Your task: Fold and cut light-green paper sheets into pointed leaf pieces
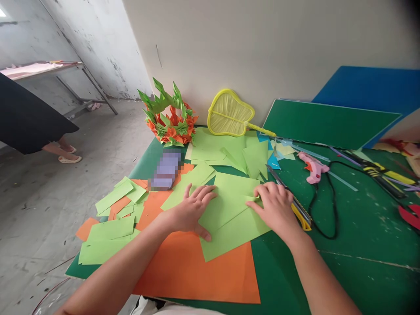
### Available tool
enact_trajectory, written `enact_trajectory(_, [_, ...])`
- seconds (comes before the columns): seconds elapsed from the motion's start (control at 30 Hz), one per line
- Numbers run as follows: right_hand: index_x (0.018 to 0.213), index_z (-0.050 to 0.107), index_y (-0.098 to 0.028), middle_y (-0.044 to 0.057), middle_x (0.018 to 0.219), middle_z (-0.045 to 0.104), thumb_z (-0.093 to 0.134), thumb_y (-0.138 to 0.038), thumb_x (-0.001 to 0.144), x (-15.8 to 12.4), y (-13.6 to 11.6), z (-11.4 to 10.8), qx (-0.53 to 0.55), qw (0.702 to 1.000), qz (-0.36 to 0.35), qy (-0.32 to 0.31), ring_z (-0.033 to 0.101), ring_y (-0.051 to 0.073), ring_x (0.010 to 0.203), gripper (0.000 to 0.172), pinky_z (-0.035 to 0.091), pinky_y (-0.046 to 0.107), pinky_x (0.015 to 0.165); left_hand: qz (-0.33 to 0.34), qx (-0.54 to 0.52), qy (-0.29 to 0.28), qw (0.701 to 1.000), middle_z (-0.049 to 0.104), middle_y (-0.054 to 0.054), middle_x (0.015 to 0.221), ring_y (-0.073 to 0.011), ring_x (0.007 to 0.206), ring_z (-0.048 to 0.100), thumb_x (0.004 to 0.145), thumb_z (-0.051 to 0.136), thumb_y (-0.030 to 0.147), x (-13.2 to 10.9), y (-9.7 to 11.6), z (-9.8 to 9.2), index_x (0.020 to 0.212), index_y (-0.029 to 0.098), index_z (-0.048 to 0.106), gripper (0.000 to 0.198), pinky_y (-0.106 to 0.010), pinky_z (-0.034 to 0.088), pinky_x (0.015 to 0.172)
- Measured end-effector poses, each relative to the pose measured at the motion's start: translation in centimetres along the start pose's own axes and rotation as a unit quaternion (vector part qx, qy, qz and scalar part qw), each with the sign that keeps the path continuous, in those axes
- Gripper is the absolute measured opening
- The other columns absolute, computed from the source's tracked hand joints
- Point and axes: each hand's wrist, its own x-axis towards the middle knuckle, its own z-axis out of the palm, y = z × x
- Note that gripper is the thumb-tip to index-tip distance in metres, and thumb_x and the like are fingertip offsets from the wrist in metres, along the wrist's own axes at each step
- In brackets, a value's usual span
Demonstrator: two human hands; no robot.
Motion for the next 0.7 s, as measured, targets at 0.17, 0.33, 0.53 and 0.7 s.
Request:
enact_trajectory(0.17, [0.084,0.05,-0.023,0.007,0.088,0.054,0.065,-0.042,0.084,-0.2,2.9,0.8,-0.053,0.997,0.053,0.007,0.047,0.026,0.083,0.025,0.03,0.034,0.067,0.005,-0.015,0.009,1.0,0.027,-0.02,0.152,-0.043,0.141,0.02,0.061,0.07,0.073,-0.1,0.0,0.0,0.142,0.021,0.032,0.104,-0.069,-0.007,0.109])
enact_trajectory(0.33, [0.085,0.052,-0.023,0.008,0.09,0.059,0.056,-0.036,0.089,0.0,3.4,0.9,-0.007,0.999,0.038,0.022,0.05,0.027,0.084,0.014,0.035,0.035,0.067,0.002,-0.025,0.013,1.0,0.029,-0.02,0.151,-0.0432,0.141,0.021,0.059,0.074,0.069,-0.1,0.1,-0.2,0.137,0.022,0.038,0.097,-0.071,-0.006,0.108])
enact_trajectory(0.53, [0.121,0.048,-0.019,0.009,0.094,0.067,0.048,-0.037,0.092,0.8,2.2,1.1,0.233,0.967,0.101,0.029,0.058,0.023,0.08,0.034,0.045,0.036,0.072,-0.008,-0.025,0.006,1.0,0.027,-0.02,0.153,-0.0435,0.141,0.021,0.061,0.076,0.065,0.0,0.5,-0.6,0.135,0.024,0.041,0.091,-0.072,-0.004,0.108])
enact_trajectory(0.7, [0.137,0.037,-0.017,0.007,0.089,0.067,0.063,-0.046,0.081,1.0,1.2,0.9,0.379,0.908,0.179,0.022,0.061,0.021,0.073,0.069,0.05,0.034,0.066,-0.022,-0.02,-0.004,1.0,0.024,-0.023,0.153,-0.0434,0.142,0.02,0.06,0.077,0.065,0.0,0.7,-0.6,0.137,0.022,0.039,0.096,-0.072,-0.001,0.108])
